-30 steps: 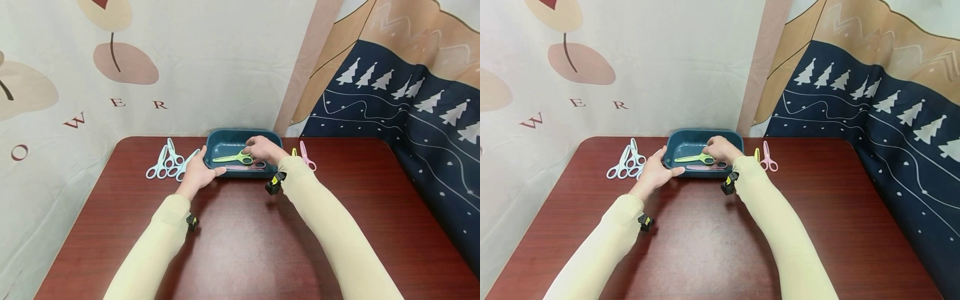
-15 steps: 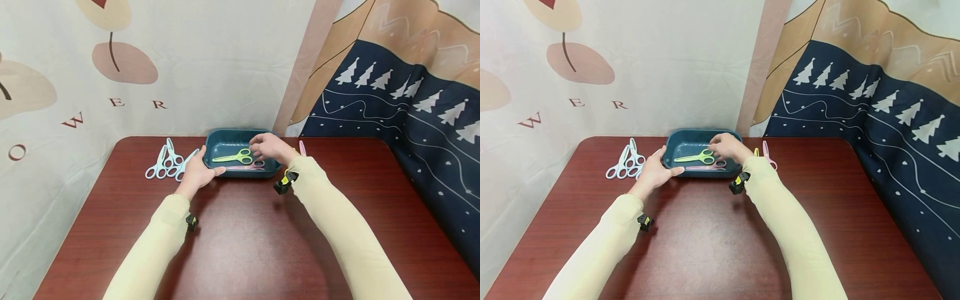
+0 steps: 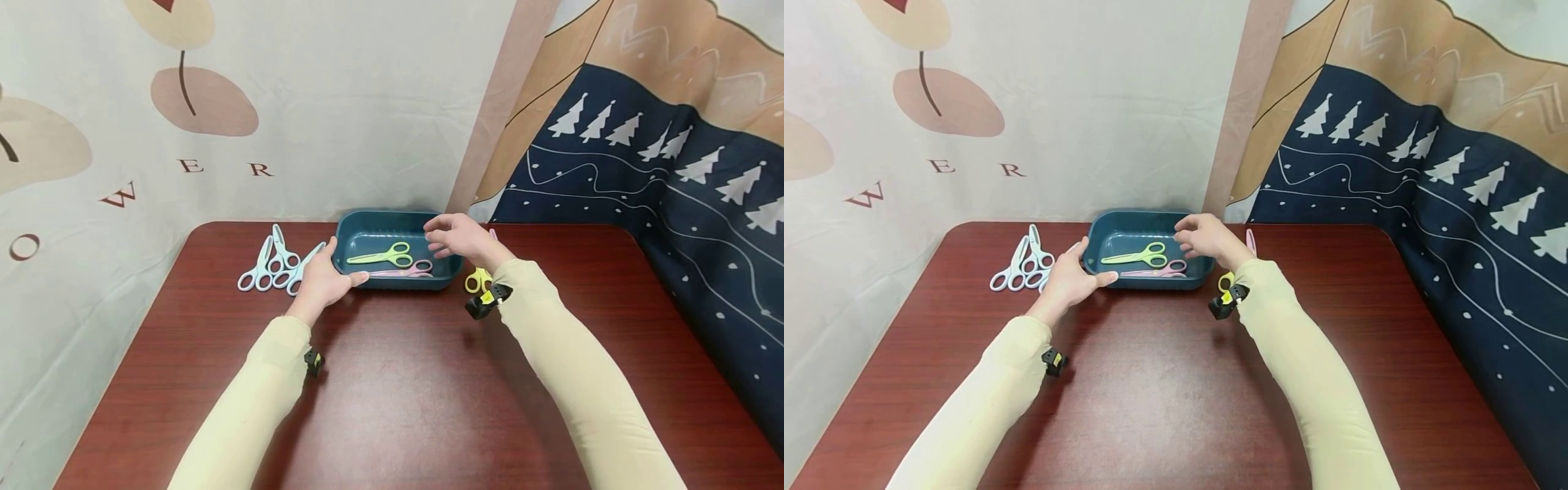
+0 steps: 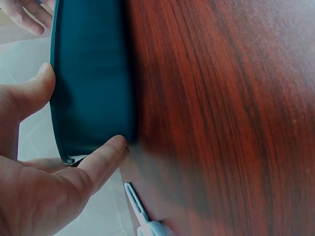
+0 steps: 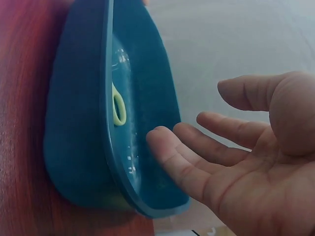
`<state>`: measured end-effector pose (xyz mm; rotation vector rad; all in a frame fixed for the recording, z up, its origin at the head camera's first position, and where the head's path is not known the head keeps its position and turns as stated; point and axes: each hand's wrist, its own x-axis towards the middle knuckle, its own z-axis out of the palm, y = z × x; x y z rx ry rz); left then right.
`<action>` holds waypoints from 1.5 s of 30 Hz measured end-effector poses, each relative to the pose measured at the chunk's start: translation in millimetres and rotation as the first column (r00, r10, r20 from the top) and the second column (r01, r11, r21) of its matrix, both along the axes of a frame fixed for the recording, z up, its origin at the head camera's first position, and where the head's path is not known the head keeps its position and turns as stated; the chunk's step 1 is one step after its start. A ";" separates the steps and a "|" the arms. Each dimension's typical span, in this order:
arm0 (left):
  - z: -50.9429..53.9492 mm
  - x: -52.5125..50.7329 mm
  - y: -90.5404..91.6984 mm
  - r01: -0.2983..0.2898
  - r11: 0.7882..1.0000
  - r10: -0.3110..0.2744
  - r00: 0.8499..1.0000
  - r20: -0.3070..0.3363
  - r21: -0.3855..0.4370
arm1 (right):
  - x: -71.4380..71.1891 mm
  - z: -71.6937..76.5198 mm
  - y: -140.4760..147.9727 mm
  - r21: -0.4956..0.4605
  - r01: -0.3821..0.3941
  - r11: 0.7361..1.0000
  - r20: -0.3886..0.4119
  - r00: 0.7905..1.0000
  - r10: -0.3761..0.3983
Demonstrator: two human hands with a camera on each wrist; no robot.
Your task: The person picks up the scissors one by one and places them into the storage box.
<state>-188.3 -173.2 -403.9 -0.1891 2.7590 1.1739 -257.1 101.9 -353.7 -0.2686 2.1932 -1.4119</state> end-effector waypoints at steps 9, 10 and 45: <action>0.4 -0.5 1.1 0.002 1.000 -0.002 1.000 0.003 -0.004 | 6.5 4.6 15.4 -0.007 0.034 0.999 -0.046 0.998 -0.034; 0.9 -0.3 1.3 0.000 1.000 0.000 1.000 0.003 -0.002 | 7.2 5.2 17.1 -0.005 0.035 0.999 -0.054 0.998 -0.035; 5.9 0.4 2.3 -0.012 1.000 0.011 1.000 0.029 0.008 | 20.0 -23.8 71.9 0.066 0.288 0.955 -0.265 0.928 -0.262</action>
